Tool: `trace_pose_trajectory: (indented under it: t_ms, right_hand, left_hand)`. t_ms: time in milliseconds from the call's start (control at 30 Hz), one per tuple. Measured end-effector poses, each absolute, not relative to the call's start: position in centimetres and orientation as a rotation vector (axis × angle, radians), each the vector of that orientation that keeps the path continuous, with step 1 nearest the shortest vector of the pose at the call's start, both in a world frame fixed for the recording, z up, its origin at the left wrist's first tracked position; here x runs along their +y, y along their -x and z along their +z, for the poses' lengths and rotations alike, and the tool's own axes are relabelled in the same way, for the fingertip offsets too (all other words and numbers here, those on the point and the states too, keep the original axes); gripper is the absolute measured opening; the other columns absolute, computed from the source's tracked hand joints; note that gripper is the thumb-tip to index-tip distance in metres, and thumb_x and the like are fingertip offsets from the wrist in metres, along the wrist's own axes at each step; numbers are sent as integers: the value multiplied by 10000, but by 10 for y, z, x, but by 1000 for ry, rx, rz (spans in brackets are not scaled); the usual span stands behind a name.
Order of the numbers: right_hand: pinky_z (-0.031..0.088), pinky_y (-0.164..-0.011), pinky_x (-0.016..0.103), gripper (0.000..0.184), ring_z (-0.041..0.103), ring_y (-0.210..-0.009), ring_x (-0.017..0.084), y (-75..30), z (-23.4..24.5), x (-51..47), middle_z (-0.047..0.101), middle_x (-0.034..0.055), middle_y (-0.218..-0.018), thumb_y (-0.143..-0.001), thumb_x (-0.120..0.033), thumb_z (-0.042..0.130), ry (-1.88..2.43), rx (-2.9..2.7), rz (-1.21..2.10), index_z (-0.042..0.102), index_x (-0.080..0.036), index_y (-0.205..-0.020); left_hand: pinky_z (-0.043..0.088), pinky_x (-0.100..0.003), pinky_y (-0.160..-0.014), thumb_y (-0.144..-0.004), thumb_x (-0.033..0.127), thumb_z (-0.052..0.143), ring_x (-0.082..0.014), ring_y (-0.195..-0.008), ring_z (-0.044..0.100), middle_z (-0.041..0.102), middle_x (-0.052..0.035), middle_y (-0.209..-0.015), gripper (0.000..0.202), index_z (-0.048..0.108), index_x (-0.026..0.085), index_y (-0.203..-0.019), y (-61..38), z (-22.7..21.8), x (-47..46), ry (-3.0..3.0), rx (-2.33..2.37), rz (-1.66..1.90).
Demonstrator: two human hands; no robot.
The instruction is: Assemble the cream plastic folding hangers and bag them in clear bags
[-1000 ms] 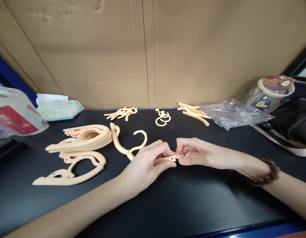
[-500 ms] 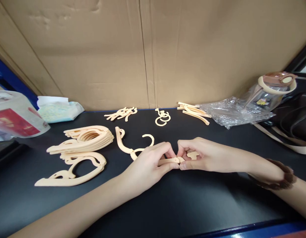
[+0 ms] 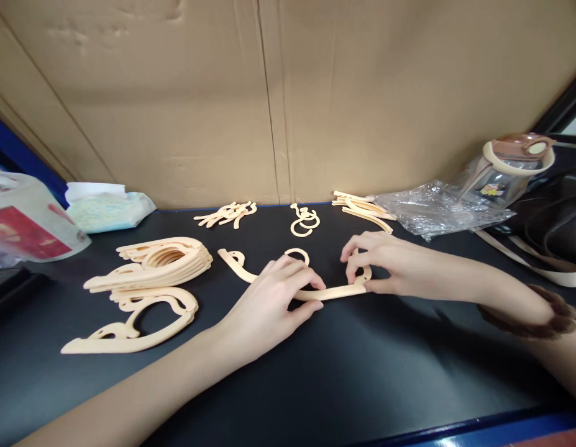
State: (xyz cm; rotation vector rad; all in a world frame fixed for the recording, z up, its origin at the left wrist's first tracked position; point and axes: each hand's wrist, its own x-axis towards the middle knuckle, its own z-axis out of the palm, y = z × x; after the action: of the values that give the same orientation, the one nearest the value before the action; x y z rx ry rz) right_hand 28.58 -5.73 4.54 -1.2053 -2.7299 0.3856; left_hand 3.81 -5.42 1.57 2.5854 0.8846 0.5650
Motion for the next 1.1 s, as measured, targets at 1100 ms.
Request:
trace_pose_trajectory:
  t_ms: [1100]
  right_hand:
    - [465,-804,364,269,600,-999,239,-284,30,-49,641,69,-1074,-906,-121,396,1467,-2482,-168,587,-199,-1079]
  left_hand:
    - [307,-507,-1072,-739,9,434,-236,-1185,457,526,-57,-1223,549,450,212,-1249,-32,16,-48,-2430,1301,580]
